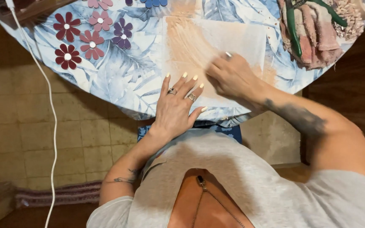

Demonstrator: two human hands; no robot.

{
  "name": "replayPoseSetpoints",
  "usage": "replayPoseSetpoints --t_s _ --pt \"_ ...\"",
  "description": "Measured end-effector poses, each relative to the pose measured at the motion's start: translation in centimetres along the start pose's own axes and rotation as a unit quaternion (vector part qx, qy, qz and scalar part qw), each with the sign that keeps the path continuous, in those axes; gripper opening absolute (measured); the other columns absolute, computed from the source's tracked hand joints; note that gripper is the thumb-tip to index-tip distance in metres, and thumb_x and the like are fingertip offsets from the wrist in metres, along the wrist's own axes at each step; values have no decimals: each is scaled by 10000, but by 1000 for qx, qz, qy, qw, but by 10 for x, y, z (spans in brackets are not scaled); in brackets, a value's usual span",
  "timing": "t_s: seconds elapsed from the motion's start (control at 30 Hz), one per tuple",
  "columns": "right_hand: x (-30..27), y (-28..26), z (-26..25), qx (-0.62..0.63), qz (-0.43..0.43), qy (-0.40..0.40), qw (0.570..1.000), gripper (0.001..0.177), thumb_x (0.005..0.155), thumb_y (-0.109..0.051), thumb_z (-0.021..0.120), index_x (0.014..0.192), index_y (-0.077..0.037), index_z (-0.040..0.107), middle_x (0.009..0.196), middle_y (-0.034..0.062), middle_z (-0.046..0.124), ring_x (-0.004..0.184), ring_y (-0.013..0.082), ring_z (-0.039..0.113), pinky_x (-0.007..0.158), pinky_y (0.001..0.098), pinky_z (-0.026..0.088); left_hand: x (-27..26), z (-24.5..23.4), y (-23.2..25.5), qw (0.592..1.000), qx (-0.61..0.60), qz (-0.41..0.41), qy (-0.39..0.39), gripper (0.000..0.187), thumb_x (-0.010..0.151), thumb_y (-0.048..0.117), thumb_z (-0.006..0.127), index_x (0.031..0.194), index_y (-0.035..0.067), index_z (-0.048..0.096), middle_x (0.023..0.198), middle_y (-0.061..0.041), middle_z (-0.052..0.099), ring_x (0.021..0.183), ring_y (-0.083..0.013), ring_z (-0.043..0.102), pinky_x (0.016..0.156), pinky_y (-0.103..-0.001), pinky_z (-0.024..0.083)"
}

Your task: Sanding the edges of small decorative mosaic pieces by rubbing them against a sanding sheet on a table.

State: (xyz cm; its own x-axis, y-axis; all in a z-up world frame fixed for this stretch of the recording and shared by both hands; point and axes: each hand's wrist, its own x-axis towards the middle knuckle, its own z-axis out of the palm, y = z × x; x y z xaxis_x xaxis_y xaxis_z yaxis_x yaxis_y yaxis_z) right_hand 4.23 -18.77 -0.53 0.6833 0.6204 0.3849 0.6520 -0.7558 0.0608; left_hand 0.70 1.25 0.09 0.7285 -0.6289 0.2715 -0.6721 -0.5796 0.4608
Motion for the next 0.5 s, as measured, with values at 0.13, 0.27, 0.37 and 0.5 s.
replayPoseSetpoints --t_s 0.13,0.27,0.37,0.5 --pt "70 14 33 -19 21 -50 998 272 934 -155 358 669 -119 404 586 4 359 499 118 235 449 252 220 2 -8 3 996 79 23 -23 458 792 421 518 1136 119 548 1180 -69 503 1155 -273 410 994 -507 167" --pt "87 29 59 -116 30 59 991 202 844 -169 476 660 -112 417 596 30 397 432 160 327 395 300 254 0 -7 6 996 82 18 -7 458 775 416 547 1124 120 556 1189 -76 503 1166 -278 401 997 -514 160" --pt "65 14 14 -90 -36 -10 995 246 887 -151 452 647 -116 413 594 31 392 441 166 312 420 297 258 0 -5 6 995 93 18 -6 461 777 437 533 1112 122 569 1185 -73 506 1165 -280 403 1005 -507 148" --pt "-4 38 -33 -50 -223 -155 961 84 736 -225 424 681 -176 464 654 -11 435 496 151 501 442 303 383 1 -1 5 999 32 9 9 479 740 419 582 1102 108 548 1115 -123 514 1128 -300 427 1014 -526 94"
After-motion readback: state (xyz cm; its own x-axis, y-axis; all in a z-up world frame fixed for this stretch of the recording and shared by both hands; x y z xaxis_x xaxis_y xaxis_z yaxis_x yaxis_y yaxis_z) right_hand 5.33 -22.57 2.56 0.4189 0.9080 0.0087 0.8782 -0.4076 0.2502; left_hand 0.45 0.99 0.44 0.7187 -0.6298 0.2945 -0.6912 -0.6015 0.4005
